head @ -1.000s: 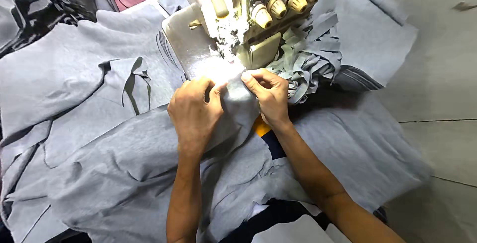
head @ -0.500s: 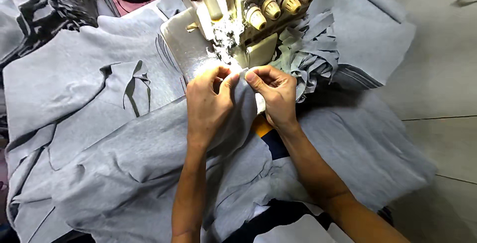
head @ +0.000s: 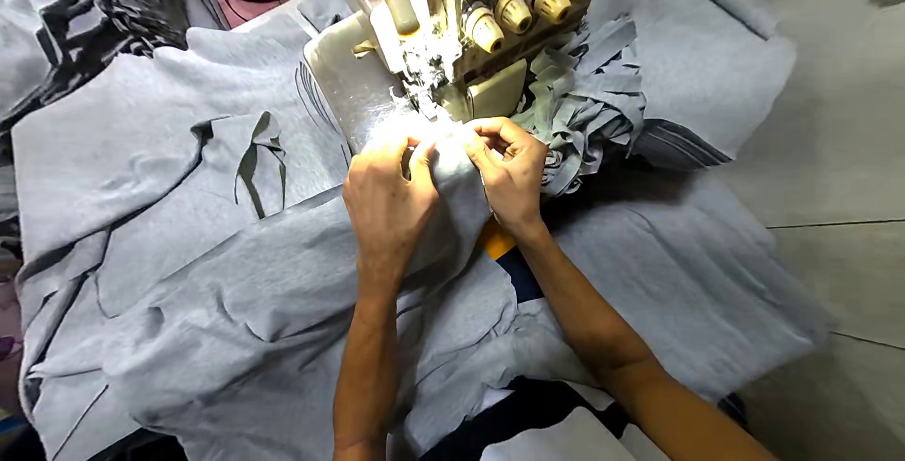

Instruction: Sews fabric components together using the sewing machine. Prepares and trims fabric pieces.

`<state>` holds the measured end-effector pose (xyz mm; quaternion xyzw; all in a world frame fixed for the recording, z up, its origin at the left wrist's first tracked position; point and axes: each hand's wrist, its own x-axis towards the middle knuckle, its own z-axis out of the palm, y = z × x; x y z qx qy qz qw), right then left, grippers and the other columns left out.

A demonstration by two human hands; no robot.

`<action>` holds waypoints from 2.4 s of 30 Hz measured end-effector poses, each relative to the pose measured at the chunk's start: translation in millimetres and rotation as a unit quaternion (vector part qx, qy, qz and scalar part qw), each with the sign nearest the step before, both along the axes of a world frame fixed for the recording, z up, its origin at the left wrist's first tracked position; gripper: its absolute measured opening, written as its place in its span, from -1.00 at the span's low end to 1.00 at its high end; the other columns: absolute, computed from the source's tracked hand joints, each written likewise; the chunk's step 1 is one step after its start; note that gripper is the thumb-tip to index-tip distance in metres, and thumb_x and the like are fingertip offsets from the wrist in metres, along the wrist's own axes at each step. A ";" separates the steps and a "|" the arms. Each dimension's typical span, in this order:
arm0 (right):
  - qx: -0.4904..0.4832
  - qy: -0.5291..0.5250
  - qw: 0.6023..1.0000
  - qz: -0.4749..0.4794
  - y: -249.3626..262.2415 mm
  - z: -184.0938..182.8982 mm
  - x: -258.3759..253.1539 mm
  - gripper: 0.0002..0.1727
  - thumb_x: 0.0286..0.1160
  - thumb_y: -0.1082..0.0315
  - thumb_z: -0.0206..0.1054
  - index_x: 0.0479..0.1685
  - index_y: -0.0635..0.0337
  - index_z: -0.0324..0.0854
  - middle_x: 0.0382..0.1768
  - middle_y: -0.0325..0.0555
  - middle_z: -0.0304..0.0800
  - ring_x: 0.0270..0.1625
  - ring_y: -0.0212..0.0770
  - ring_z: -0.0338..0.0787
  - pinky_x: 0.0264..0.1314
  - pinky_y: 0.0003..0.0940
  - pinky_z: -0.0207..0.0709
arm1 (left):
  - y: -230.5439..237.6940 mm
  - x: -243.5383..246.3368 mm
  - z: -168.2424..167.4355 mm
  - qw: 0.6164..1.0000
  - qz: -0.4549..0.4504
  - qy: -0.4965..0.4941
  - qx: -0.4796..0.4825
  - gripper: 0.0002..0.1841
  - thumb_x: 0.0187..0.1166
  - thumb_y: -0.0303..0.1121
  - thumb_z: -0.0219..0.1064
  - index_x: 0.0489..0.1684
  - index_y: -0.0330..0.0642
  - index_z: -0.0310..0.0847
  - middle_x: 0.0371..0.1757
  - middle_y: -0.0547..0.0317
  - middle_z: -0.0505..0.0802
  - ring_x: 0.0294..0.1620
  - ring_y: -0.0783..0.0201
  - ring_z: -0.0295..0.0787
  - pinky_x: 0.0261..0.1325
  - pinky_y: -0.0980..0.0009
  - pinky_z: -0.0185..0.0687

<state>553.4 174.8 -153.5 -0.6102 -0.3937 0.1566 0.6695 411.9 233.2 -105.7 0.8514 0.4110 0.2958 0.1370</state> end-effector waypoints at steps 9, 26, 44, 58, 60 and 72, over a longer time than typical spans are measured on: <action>-0.005 -0.033 0.999 0.004 6.6 1.0 -3.9 -0.83 0.53 0.49 0.37 0.03 0.25 0.65 -0.22 -0.13 0.72 -0.29 -0.40 0.71 -0.34 -0.58 0.62 | 9.4 2.4 -2.7 1.000 0.006 -0.030 0.007 -0.75 0.61 -0.38 0.36 0.17 -0.19 0.66 -0.28 0.04 0.78 -0.26 0.09 0.72 -0.22 0.19 0.62; 0.076 0.060 0.995 -0.035 46.8 -7.0 -8.0 -0.83 0.49 0.54 0.38 -0.02 0.32 0.57 -0.19 -0.05 0.76 -0.22 -0.31 0.80 -0.23 -0.47 0.73 | 31.2 2.2 -8.8 0.999 0.022 -0.044 0.015 -0.67 0.47 -0.36 0.42 0.19 -0.14 0.61 -0.35 0.10 0.63 -0.36 0.15 0.54 -0.32 0.26 0.44; 0.100 0.021 0.990 -0.092 58.5 -10.9 -11.2 -0.88 0.45 0.54 0.40 -0.18 0.28 0.55 -0.33 -0.11 0.67 -0.37 -0.37 0.68 -0.36 -0.51 0.63 | 55.8 5.6 -10.5 0.997 0.043 -0.045 0.045 -0.70 0.48 -0.25 0.42 0.10 -0.14 0.69 -0.40 0.16 0.70 -0.29 0.20 0.61 -0.18 0.30 0.50; -0.109 0.057 0.991 0.045 -30.8 -12.8 -14.6 -0.76 0.66 0.15 0.36 0.12 0.04 0.56 -0.44 -0.20 0.71 -0.59 -0.32 0.63 -0.65 -0.47 0.48 | 51.2 -37.2 6.8 0.995 0.077 -0.037 -0.052 -0.78 0.56 -0.12 0.45 -0.24 -0.07 0.85 -0.30 0.27 0.91 -0.27 0.47 0.80 -0.08 0.37 0.66; -0.120 0.041 0.991 0.051 -37.3 -12.0 -15.3 -0.76 0.62 0.14 0.43 0.06 0.06 0.66 -0.42 -0.23 0.75 -0.51 -0.35 0.70 -0.55 -0.47 0.59 | 49.1 -36.8 8.2 0.995 0.078 -0.029 -0.048 -0.77 0.58 -0.12 0.44 -0.23 -0.08 0.84 -0.30 0.25 0.89 -0.28 0.45 0.78 -0.10 0.35 0.65; -0.060 0.022 0.997 0.037 -37.2 -19.5 -4.0 -0.90 0.53 0.35 0.50 -0.25 0.19 0.82 -0.43 -0.23 0.83 -0.45 -0.48 0.73 -0.39 -0.57 0.62 | 14.9 -192.8 -15.2 0.979 0.198 -0.004 0.048 -0.48 0.71 -0.13 0.27 0.39 -0.44 0.54 0.37 -0.41 0.66 0.44 -0.18 0.60 0.48 0.01 0.51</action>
